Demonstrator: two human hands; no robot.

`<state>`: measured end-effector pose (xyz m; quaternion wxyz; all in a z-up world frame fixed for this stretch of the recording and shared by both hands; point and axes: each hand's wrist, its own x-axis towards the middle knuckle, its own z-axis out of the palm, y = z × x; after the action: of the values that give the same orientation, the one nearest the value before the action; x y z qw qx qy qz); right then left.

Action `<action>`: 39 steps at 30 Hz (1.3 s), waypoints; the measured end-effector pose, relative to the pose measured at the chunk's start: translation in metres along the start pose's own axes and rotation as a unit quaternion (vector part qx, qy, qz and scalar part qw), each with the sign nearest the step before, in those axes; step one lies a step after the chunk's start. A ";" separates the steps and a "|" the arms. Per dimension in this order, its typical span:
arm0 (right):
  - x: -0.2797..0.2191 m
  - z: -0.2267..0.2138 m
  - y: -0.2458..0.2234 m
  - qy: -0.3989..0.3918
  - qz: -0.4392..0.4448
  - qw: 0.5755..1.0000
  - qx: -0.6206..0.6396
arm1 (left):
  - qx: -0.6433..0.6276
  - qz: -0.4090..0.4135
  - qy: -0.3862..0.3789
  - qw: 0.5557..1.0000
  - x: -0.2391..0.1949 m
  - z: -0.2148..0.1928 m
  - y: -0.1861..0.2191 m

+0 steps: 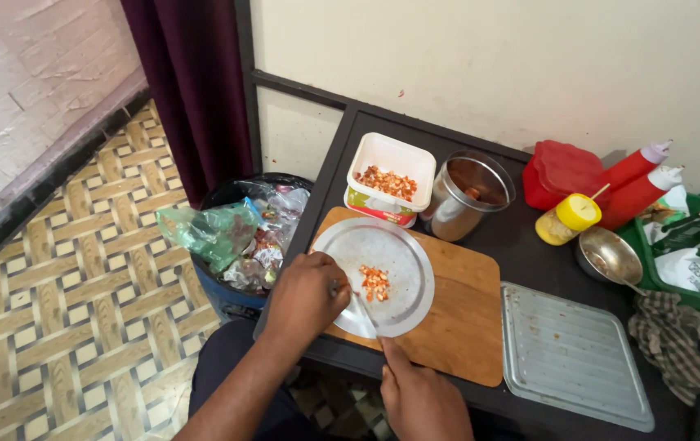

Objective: The person cuts small food pieces on a plate with a knife and moves the cut pieces into a plastic container. They then take more pieces from a steel container, tear them by hand, and briefly handle a cloth bag before returning to the food.

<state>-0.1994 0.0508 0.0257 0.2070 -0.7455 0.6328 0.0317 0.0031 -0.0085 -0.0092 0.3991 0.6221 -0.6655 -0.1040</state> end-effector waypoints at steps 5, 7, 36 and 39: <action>0.008 0.004 0.004 0.053 -0.016 0.998 0.012 | -0.029 0.014 0.007 0.999 -0.005 -0.003 -0.002; 0.012 0.008 0.003 0.070 -0.029 0.996 0.035 | -0.032 0.009 0.002 0.999 -0.005 -0.006 -0.001; 0.009 0.013 0.011 0.098 -0.050 0.993 0.046 | -0.038 -0.024 0.014 0.999 -0.014 -0.003 0.000; 0.007 0.007 -0.001 0.040 -0.014 0.999 0.015 | -0.044 -0.034 0.000 0.998 -0.014 -0.002 -0.002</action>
<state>-0.1950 0.0467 0.0173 0.1931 -0.7516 0.6306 -0.0099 0.0050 0.0049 -0.0147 0.4226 0.6259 -0.6388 -0.1467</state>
